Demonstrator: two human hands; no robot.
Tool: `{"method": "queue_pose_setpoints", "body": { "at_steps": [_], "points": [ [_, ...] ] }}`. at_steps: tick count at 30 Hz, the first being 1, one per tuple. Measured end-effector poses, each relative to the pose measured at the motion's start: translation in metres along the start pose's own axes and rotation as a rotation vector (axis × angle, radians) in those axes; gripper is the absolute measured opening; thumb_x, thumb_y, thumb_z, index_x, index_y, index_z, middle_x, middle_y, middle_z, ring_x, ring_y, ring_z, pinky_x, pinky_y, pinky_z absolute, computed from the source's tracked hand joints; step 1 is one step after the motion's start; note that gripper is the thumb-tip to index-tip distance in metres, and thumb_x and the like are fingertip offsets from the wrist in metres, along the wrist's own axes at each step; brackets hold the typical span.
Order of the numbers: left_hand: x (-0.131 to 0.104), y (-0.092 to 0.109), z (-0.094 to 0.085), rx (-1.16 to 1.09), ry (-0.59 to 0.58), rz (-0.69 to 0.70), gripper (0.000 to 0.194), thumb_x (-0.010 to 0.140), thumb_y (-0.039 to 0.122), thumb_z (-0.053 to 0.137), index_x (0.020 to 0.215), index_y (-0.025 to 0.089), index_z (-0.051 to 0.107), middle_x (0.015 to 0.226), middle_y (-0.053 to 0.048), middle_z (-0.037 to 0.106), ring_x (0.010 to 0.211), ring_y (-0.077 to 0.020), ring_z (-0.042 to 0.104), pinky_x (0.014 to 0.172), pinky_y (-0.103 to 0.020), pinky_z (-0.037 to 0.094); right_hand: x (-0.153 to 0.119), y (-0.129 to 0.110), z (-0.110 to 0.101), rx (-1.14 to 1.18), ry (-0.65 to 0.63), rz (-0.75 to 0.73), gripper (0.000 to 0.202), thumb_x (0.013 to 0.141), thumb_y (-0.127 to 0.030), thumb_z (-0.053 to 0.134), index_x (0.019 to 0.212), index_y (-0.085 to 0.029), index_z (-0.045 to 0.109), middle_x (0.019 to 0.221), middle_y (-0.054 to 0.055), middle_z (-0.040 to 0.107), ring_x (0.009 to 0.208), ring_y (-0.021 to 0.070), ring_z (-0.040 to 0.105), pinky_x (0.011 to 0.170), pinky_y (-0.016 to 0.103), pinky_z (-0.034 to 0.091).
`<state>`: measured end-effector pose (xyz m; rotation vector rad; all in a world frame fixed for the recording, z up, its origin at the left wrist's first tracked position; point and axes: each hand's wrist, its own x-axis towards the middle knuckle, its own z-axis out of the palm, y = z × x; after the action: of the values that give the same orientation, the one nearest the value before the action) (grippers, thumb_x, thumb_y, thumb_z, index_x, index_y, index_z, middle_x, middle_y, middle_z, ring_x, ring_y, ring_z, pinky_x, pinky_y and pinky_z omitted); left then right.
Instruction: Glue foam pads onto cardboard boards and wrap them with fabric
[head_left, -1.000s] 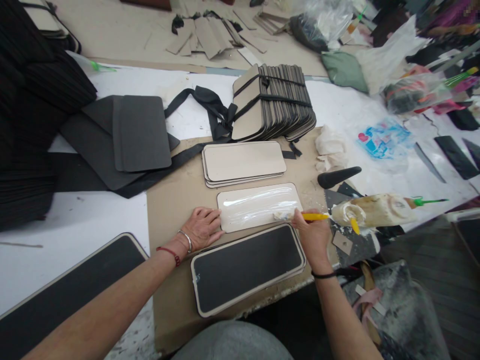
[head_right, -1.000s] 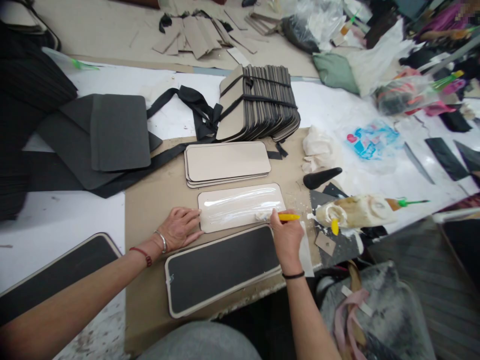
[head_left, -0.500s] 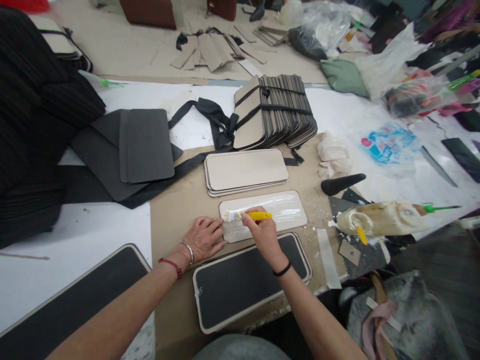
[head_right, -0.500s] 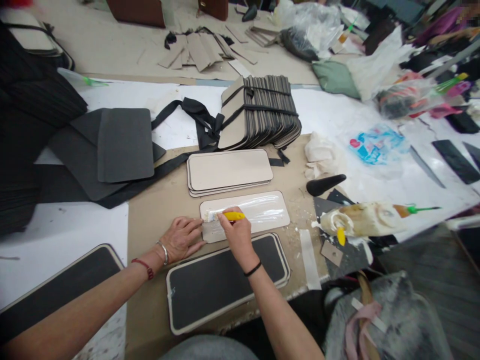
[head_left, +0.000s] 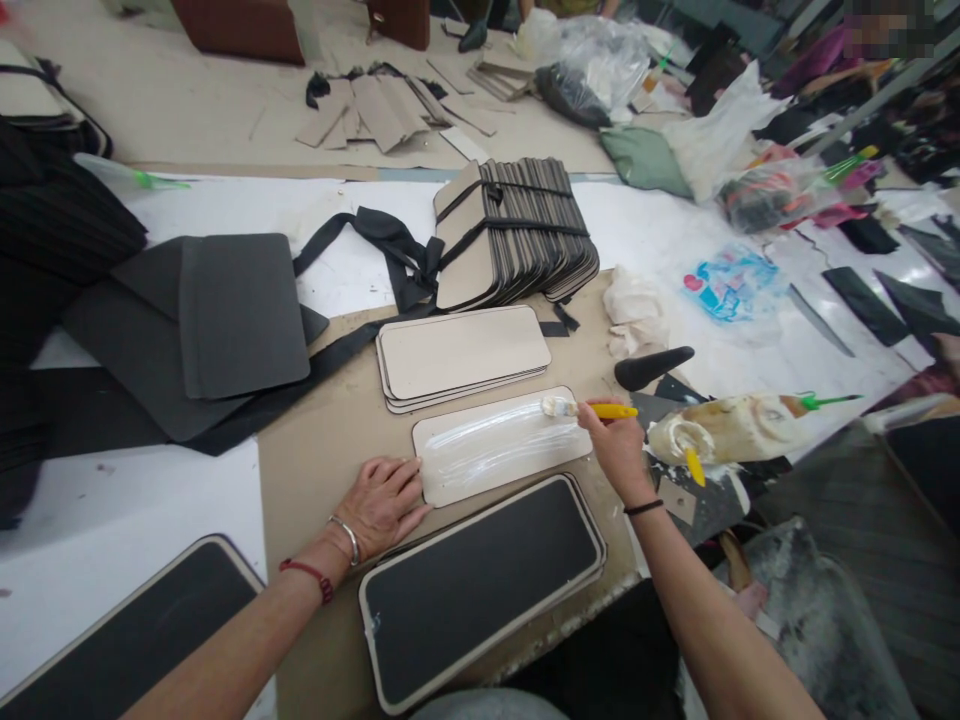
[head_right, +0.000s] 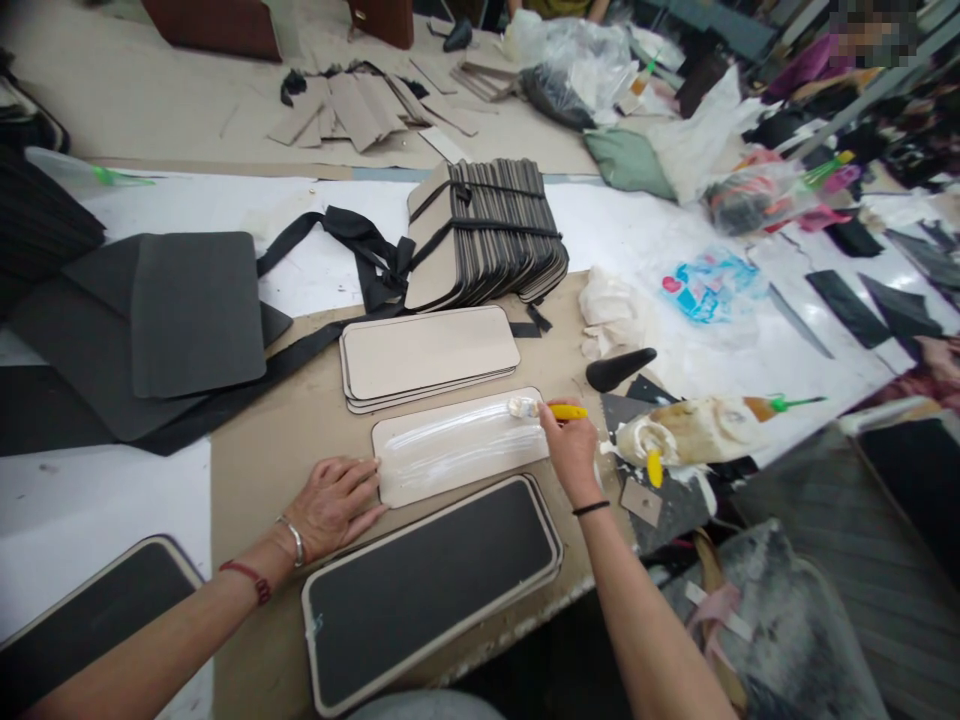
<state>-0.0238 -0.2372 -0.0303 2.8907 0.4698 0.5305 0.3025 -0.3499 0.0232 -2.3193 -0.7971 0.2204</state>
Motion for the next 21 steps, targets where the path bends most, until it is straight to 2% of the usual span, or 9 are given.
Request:
{"method": "queue_pose_setpoints", "body": {
  "at_steps": [5,9,13,17,21],
  "points": [
    [0.000,0.000,-0.001,-0.003,-0.005,0.001,0.019,0.081,0.034,0.053,0.087,0.020,0.062,0.103,-0.009,0.065,0.091,-0.0228,0.054,0.081,-0.040,0.038,0.002,0.019,-0.022,-0.087,0.057,-0.050,0.035,0.074,-0.052,0.054,0.078,-0.017,0.059,0.068,0.004,0.063,0.061,0.0186,0.058,0.062,0.031,0.042],
    [0.000,0.000,-0.001,-0.009,-0.001,-0.002,0.018,0.080,0.034,0.054,0.088,0.020,0.062,0.103,-0.009,0.064,0.091,-0.0226,0.054,0.080,-0.040,0.038,-0.006,0.013,-0.025,-0.130,0.043,-0.144,0.039,0.076,-0.056,0.050,0.076,-0.018,0.059,0.072,0.005,0.063,0.064,0.0186,0.056,0.063,0.031,0.042],
    [-0.002,0.001,0.000,0.026,-0.005,0.013,0.021,0.082,0.036,0.051,0.088,0.019,0.062,0.103,-0.009,0.064,0.091,-0.0228,0.053,0.081,-0.040,0.038,-0.029,-0.015,-0.009,-0.068,-0.022,-0.196,0.037,0.078,-0.055,0.050,0.072,-0.019,0.057,0.070,0.004,0.061,0.064,0.0183,0.055,0.065,0.032,0.042],
    [-0.005,0.000,0.000,0.033,-0.053,0.005,0.024,0.085,0.037,0.047,0.089,0.018,0.061,0.107,-0.008,0.063,0.095,-0.0221,0.052,0.082,-0.039,0.037,-0.065,-0.054,0.013,0.144,-0.186,-0.204,0.030,0.078,-0.049,0.055,0.073,-0.020,0.057,0.071,0.002,0.059,0.065,0.0171,0.055,0.064,0.030,0.043],
    [-0.008,0.001,-0.002,0.001,-0.060,-0.024,0.023,0.085,0.032,0.047,0.098,0.018,0.060,0.109,-0.008,0.061,0.099,-0.0223,0.049,0.084,-0.038,0.037,-0.096,-0.086,0.038,0.351,-0.307,-0.170,0.028,0.079,-0.047,0.055,0.075,-0.020,0.057,0.072,0.002,0.059,0.067,0.0169,0.056,0.064,0.029,0.045]
  ]
}}
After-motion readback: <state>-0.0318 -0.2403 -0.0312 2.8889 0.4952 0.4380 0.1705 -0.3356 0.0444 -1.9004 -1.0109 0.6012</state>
